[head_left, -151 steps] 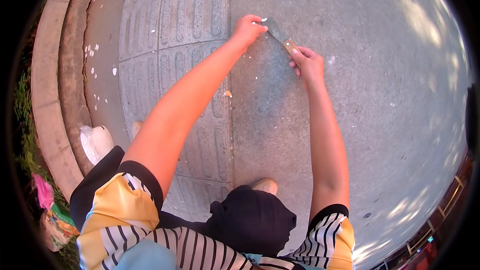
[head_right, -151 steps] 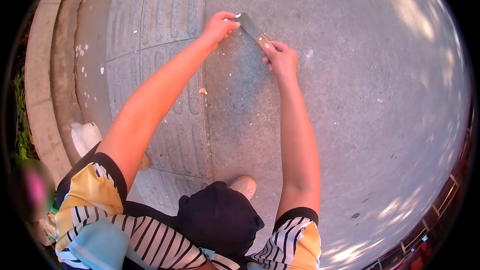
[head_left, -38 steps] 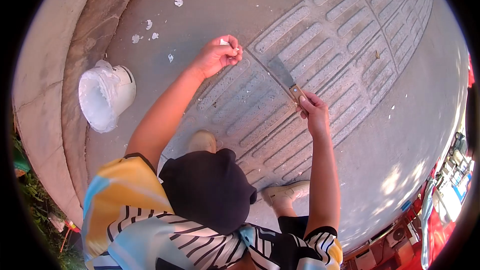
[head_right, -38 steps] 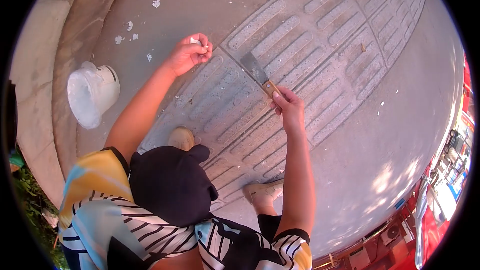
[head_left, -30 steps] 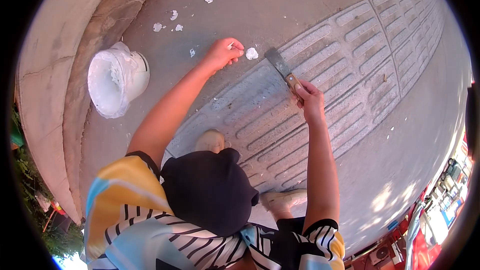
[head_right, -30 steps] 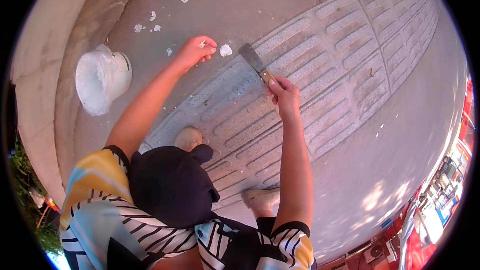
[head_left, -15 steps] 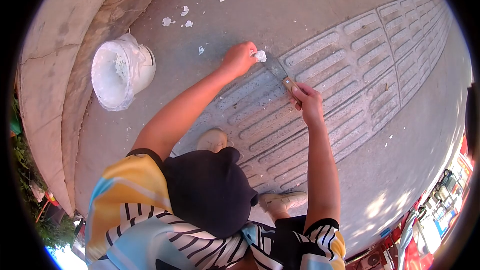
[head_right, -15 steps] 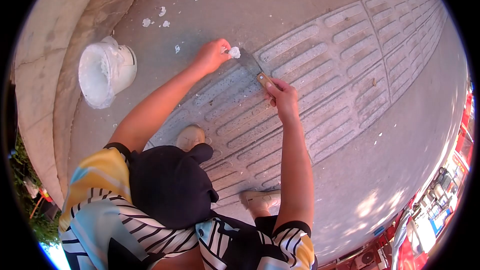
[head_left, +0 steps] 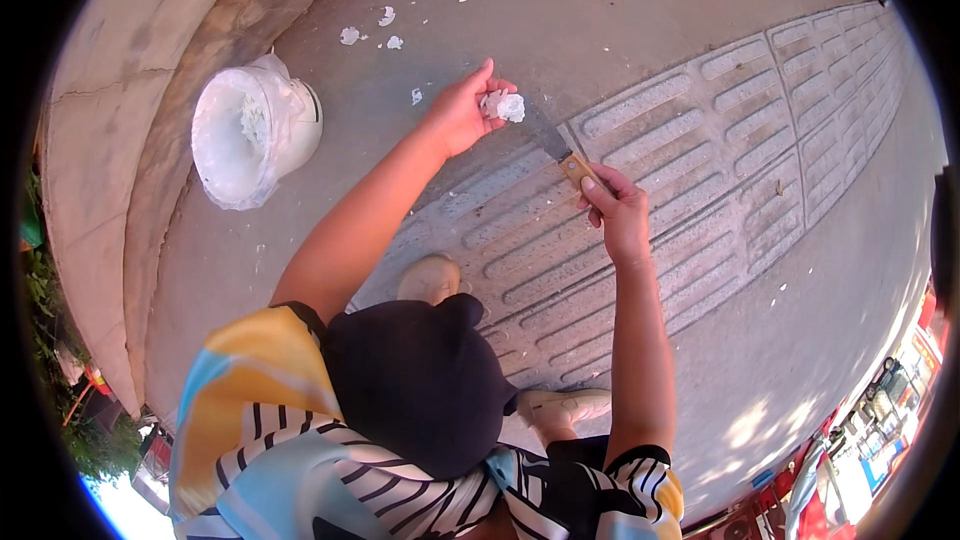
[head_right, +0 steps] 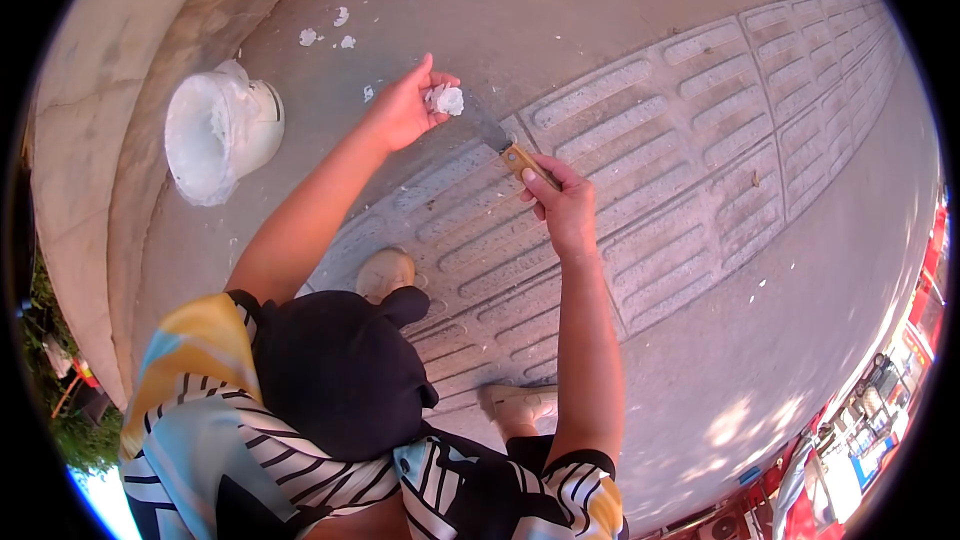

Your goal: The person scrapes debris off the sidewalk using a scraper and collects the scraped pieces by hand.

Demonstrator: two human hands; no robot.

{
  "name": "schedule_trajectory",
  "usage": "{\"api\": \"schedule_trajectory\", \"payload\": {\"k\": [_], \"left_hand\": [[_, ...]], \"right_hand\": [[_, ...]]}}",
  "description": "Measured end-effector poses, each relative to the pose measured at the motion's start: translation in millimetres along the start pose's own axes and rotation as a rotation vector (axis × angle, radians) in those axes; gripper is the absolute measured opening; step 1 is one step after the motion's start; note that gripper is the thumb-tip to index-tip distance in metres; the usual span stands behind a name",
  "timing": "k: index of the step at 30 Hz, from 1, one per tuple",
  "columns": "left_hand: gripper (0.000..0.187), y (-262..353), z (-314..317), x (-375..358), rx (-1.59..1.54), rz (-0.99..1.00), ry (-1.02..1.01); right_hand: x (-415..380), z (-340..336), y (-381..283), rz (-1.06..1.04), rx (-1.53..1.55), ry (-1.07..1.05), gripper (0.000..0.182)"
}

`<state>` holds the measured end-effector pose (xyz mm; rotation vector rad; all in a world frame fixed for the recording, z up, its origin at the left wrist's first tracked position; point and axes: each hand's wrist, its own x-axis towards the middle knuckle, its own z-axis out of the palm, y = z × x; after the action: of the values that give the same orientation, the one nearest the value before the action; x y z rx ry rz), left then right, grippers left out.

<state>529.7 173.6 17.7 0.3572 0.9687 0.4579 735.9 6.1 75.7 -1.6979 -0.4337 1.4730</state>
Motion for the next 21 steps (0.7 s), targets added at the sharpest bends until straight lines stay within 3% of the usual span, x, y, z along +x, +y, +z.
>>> {"api": "schedule_trajectory", "payload": {"k": [3, 6, 9, 12, 15, 18, 19, 21], "left_hand": [[0.041, -6, 4, -7, -0.329, -0.095, 0.028], [0.039, -9, -9, -6, -0.467, -0.117, -0.157], [0.037, 9, -31, -35, -0.564, -0.059, -0.201], [0.036, 68, -48, -119, -0.386, 0.201, -0.146], [0.039, 124, -87, -201, 0.031, 0.566, 0.102], [0.038, 146, -123, -237, 0.403, 0.683, 0.441], [0.039, 145, -130, -236, 0.715, 0.637, 0.636], [0.040, 132, -134, -228, 1.516, 0.857, 0.882]], "right_hand": [[-10, 15, -10, -0.195, -0.293, 0.104, 0.027], [-17, 12, -18, -0.146, -0.245, 0.159, 0.026], [-23, 0, -21, -0.087, -0.065, 0.152, 0.026], [-21, -5, -6, -0.052, 0.018, 0.161, 0.026], [-16, 4, 9, -0.009, 0.035, 0.093, 0.026], [-8, 22, 20, 0.025, 0.049, 0.008, 0.025], [-7, 29, 21, 0.039, 0.055, -0.014, 0.025], [-7, 39, 24, 0.052, 0.065, -0.047, 0.024]]}}
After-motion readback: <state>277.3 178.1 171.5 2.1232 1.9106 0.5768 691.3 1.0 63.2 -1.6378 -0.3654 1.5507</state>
